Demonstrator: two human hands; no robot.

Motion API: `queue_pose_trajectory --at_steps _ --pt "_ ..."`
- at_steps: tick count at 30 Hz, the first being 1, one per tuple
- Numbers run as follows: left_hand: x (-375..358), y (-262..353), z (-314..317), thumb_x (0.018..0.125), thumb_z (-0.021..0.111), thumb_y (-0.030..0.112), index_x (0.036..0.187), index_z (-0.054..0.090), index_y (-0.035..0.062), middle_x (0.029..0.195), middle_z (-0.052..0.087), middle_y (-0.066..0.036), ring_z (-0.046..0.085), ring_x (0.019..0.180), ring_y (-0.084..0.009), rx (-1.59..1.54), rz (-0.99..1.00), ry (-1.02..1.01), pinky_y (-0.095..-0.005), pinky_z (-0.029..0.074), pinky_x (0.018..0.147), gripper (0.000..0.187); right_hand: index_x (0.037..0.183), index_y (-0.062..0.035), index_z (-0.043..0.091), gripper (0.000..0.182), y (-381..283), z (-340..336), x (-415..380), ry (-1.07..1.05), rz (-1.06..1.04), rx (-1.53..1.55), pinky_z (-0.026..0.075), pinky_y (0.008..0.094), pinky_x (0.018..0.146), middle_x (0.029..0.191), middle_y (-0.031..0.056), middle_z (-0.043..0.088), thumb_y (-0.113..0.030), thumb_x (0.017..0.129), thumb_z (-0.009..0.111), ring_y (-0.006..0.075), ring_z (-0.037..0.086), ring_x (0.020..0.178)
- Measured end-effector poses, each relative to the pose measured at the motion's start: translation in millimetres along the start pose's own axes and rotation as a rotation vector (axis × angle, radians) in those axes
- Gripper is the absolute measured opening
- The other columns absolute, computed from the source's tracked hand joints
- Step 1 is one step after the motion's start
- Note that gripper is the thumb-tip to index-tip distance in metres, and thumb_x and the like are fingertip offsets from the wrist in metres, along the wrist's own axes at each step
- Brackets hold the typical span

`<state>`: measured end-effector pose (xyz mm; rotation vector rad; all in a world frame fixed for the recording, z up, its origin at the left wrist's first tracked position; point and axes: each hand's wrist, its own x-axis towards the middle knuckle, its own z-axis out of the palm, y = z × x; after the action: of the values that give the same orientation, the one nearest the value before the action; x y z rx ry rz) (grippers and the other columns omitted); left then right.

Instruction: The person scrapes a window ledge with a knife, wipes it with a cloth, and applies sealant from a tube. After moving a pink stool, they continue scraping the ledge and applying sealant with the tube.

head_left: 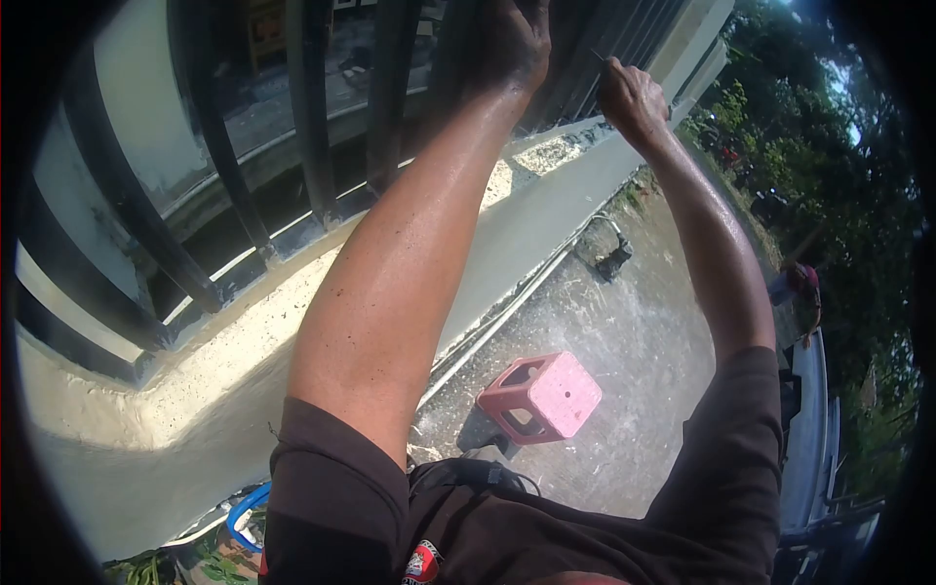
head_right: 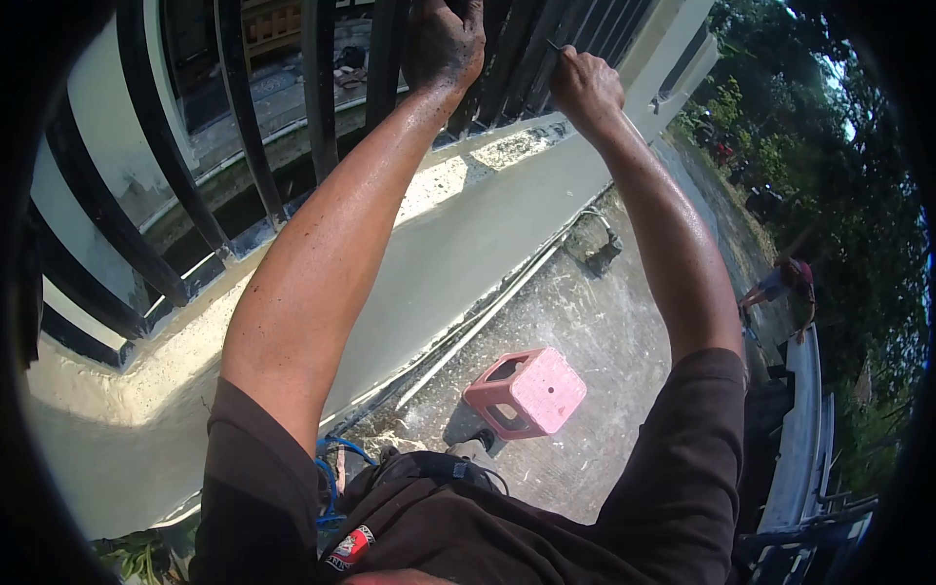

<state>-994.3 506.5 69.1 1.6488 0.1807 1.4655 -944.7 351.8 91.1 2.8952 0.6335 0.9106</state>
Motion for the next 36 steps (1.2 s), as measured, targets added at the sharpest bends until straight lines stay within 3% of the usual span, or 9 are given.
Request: queue_pose_trajectory --at_steps 5,11,13,19,20,22,25,31,36 --pt "5 -7 8 0.099 0.055 0.042 0.145 0.039 -0.0015 0.142 0.049 -0.028 0.047 0.133 -0.0407 0.02 0.156 0.159 -0.0464 0.038 0.111 0.065 0.106 0.0009 0.069 0.027 1 9 -8 -0.024 -0.056 0.021 0.058 0.0487 0.08 0.1 0.0256 0.071 -0.01 0.093 0.048 0.0402 0.07 0.097" --pt "-4 9 -9 0.099 0.053 0.047 0.145 0.038 -0.0001 0.143 0.048 -0.026 0.046 0.134 -0.039 0.075 0.008 0.048 -0.0449 0.037 0.112 0.068 0.104 0.0008 0.068 0.028 -7 59 -39 -0.102 -0.04 0.086 0.057 0.0483 0.079 0.101 0.0253 0.071 -0.011 0.094 0.046 0.0403 0.07 0.097" --pt "-7 2 -13 0.097 0.056 0.048 0.121 0.05 0.0044 0.103 0.069 -0.022 0.068 0.096 -0.0394 0.156 0.231 0.141 -0.0487 0.055 0.08 0.05 0.102 0.0011 0.069 0.027 -8 55 -42 -0.135 -0.09 0.092 0.058 0.0489 0.079 0.101 0.0246 0.071 -0.011 0.093 0.046 0.0403 0.07 0.096" --pt "-6 -1 -12 0.096 0.058 0.047 0.118 0.05 0.0042 0.099 0.07 -0.021 0.07 0.092 -0.0389 0.154 0.225 0.135 -0.0477 0.056 0.077 0.048 0.103 0.0003 0.071 0.027 1 6 1 -0.024 -0.042 0.062 0.058 0.0486 0.078 0.098 0.0249 0.071 -0.01 0.092 0.048 0.0404 0.07 0.096" --pt "-7 5 -11 0.096 0.058 0.047 0.118 0.05 0.0042 0.099 0.07 -0.021 0.07 0.092 -0.0389 0.159 0.218 0.133 -0.0477 0.056 0.077 0.048 0.098 -0.0028 0.067 0.033 5 18 4 0.032 -0.061 0.089 0.054 0.0533 0.076 0.086 0.0245 0.069 -0.02 0.094 0.039 0.0451 0.068 0.086" --pt "-6 18 -9 0.099 0.048 0.051 0.148 0.035 0.0013 0.145 0.047 -0.024 0.044 0.136 -0.0383 0.074 -0.032 0.042 -0.0443 0.036 0.113 0.071 0.099 -0.0028 0.066 0.033 8 42 -8 -0.005 -0.081 0.089 0.054 0.0535 0.078 0.088 0.0247 0.069 -0.02 0.094 0.038 0.045 0.068 0.088" --pt "-4 22 -18 0.1 0.047 0.052 0.151 0.032 0.0021 0.147 0.045 -0.023 0.043 0.138 -0.0376 0.113 -0.091 -0.054 -0.0434 0.036 0.114 0.073 0.099 -0.0025 0.065 0.035 -2 57 -35 -0.134 -0.106 0.077 0.053 0.0546 0.082 0.099 0.0274 0.068 -0.019 0.095 0.035 0.0451 0.066 0.1" --pt "-7 28 -23 0.1 0.048 0.05 0.149 0.034 0.0041 0.144 0.047 -0.026 0.048 0.131 -0.0417 0.066 -0.054 -0.046 -0.0468 0.041 0.108 0.069 0.097 -0.0007 0.064 0.026 5 23 -8 0.032 -0.104 0.04 0.053 0.0573 0.07 0.09 0.0244 0.069 -0.013 0.092 0.042 0.043 0.069 0.084" --pt "-3 29 -22 0.099 0.05 0.048 0.149 0.034 0.0036 0.139 0.052 -0.026 0.052 0.127 -0.0422 0.032 -0.13 -0.097 -0.0469 0.044 0.105 0.069 0.101 0.0005 0.067 0.027 -6 47 -33 -0.144 -0.065 0.01 0.057 0.0488 0.081 0.101 0.0262 0.07 -0.011 0.095 0.043 0.0395 0.07 0.098"
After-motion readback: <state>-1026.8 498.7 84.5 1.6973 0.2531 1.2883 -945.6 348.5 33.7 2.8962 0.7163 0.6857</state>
